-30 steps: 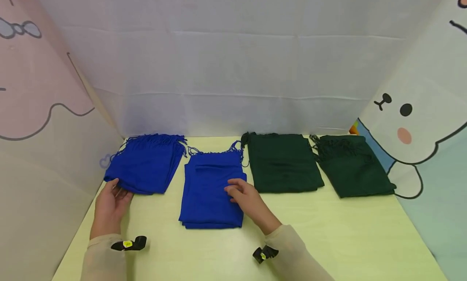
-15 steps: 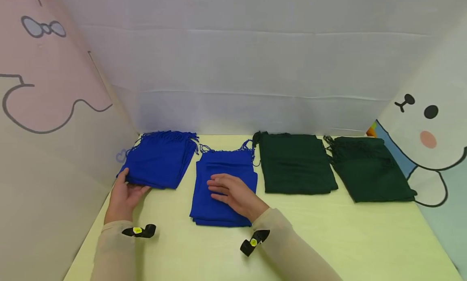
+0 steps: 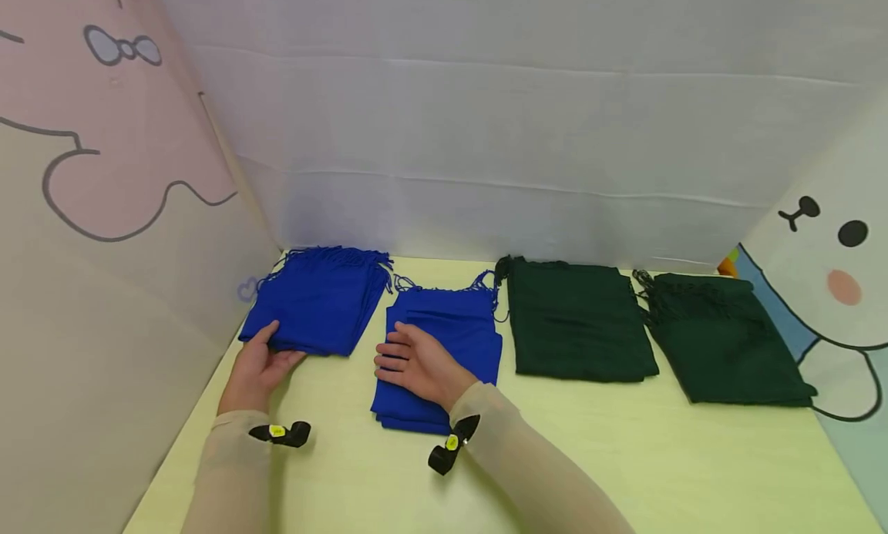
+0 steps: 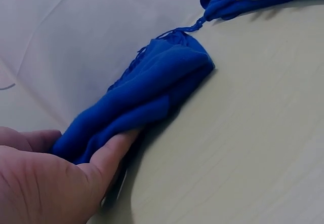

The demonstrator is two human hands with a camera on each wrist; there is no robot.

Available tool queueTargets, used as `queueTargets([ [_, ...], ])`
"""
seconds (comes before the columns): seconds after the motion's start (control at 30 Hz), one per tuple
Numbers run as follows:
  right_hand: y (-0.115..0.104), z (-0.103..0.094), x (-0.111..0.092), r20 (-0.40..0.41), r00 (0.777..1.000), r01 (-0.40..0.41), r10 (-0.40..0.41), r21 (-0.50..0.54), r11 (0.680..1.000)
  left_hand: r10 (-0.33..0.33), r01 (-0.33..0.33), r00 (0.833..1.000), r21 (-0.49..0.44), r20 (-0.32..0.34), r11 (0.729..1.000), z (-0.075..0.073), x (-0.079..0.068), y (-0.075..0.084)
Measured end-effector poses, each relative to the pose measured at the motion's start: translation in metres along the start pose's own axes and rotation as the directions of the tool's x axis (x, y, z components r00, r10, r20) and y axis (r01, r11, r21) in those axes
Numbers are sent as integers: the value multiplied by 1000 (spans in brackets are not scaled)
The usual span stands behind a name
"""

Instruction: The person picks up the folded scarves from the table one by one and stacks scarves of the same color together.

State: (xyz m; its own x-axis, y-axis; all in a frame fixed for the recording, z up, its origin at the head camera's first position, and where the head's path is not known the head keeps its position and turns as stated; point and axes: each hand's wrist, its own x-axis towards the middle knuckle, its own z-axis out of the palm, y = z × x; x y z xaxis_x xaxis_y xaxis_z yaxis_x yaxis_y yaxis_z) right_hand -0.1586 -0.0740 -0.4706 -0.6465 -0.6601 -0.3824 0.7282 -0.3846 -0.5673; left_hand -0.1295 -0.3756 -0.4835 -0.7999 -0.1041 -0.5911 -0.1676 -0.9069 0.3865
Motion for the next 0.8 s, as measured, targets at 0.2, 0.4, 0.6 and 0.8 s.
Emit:
queueTargets([
  [0.2,3,6,16,-67,998,-15,17,41,999,18,-20,1000,-83,-25,996,4,-2,-3],
  [0.4,6,11,29,-121,992,-17,27,78,997,49,-54,996,-65,-70,996,5,-2,-6],
  [0.6,8,15,35,-140,990,-15,25,71,997,72,-80,993,-87,-89,993,6,-3,-10],
  [0.8,12,15,38,-149,989,-4,13,57,998,72,-82,994,-138,-79,987,6,-9,-13],
])
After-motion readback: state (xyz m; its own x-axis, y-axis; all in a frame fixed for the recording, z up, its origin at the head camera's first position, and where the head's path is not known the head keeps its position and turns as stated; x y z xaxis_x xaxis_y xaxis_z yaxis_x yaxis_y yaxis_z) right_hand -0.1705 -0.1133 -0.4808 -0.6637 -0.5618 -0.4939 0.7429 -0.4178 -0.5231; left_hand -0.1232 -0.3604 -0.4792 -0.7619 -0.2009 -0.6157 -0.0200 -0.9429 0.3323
